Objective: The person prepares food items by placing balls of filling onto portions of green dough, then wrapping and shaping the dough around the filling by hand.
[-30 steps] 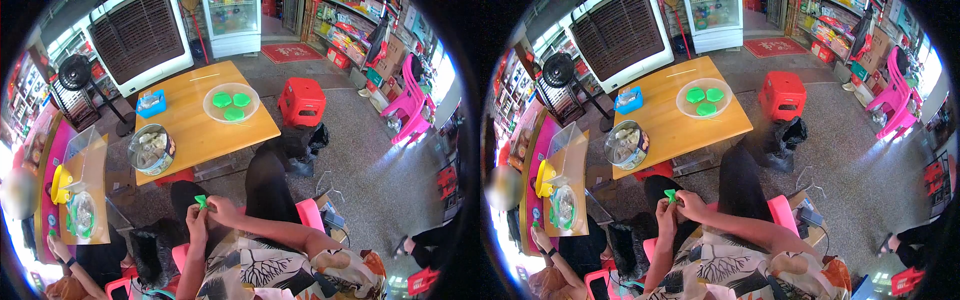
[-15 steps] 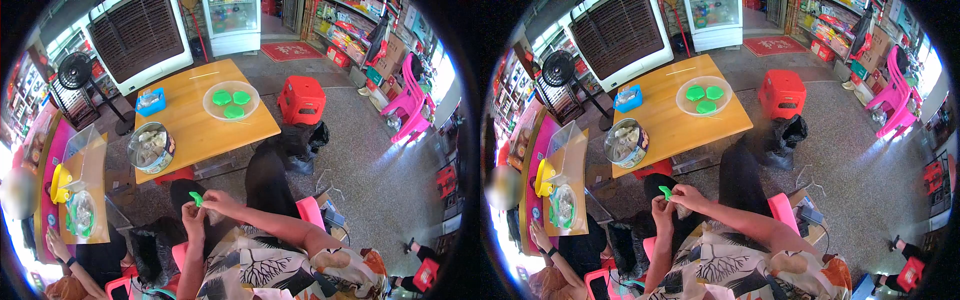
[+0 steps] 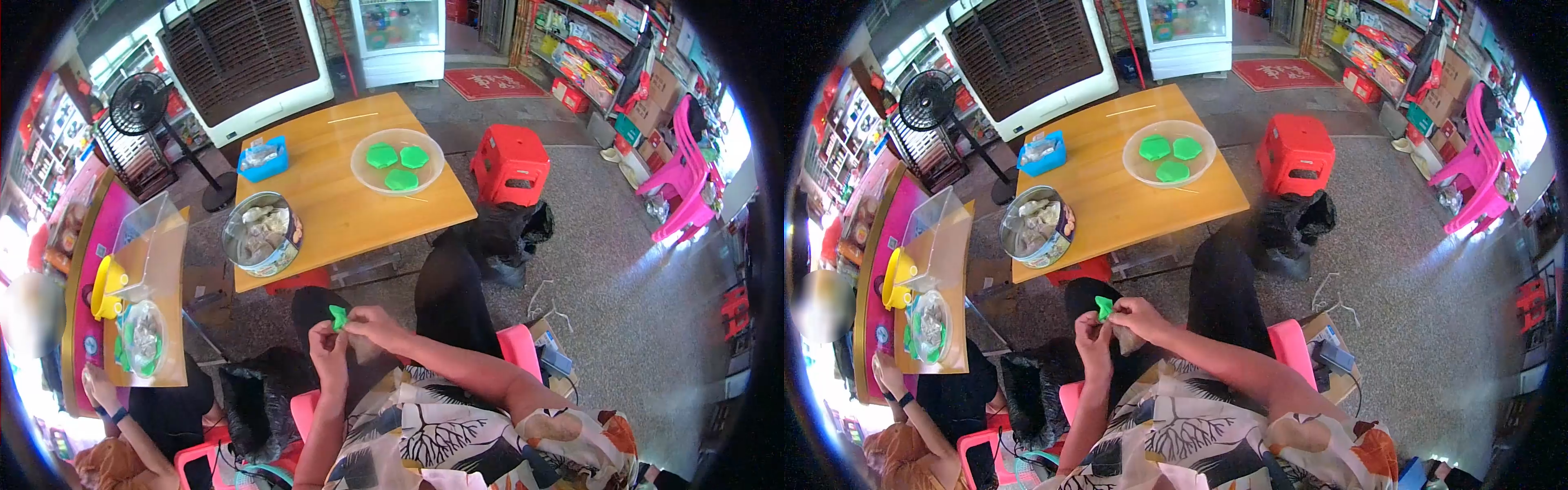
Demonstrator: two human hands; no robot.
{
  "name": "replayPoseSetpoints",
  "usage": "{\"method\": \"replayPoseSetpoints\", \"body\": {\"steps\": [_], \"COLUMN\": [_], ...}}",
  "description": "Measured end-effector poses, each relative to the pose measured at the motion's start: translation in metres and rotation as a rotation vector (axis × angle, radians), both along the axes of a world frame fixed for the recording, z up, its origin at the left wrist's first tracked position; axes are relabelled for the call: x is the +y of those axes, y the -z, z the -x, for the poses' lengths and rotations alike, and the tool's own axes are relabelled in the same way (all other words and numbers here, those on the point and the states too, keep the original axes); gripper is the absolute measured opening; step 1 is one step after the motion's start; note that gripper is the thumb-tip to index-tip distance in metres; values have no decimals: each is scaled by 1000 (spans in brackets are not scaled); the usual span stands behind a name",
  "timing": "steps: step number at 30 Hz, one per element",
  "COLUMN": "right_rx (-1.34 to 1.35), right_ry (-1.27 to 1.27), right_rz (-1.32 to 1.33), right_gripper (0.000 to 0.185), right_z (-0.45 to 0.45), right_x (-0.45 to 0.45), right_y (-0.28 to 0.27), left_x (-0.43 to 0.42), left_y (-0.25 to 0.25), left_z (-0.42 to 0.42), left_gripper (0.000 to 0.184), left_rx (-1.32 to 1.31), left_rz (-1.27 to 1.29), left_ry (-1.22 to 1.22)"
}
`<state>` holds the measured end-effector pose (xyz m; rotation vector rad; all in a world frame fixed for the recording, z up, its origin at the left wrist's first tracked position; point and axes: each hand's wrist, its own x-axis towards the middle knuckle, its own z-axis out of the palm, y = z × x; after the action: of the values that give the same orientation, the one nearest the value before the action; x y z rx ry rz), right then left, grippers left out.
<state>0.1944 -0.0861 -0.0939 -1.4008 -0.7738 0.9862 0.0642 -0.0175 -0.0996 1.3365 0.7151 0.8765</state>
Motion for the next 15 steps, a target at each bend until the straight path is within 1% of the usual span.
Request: {"method": "replayPoseSetpoints", "body": {"steps": [1, 4, 7, 10, 11, 14, 15], "right_rx": [-104, -115, -259, -143, -152, -144, -119], "right_ry": [-35, -36, 62, 156, 130, 61, 47], "right_rz": [2, 19, -19, -102, -116, -149, -153], "right_gripper": [22, 21, 19, 20, 19, 17, 16], "right_z": [-4, -7, -4, 1, 2, 2, 1], "right_x": [1, 2, 3, 10, 9, 4, 3], "right_y": [1, 0, -4, 0, -2, -12, -10], "left_x": [0, 5, 0, -3, 3, 0, -3], "left_y": [-3, -2, -13, -3, 12, 4, 1], "left_z": [-1, 3, 2, 0, 6, 12, 12], "left_gripper": [22, 23, 17, 11, 9, 9, 8], "left_rx": [26, 135, 63, -297, -321, -292, -263], "left_rz": [-61, -131, 16, 425, 456, 593, 599], "left_ry": [-9, 73, 112, 16, 84, 229, 217]}}
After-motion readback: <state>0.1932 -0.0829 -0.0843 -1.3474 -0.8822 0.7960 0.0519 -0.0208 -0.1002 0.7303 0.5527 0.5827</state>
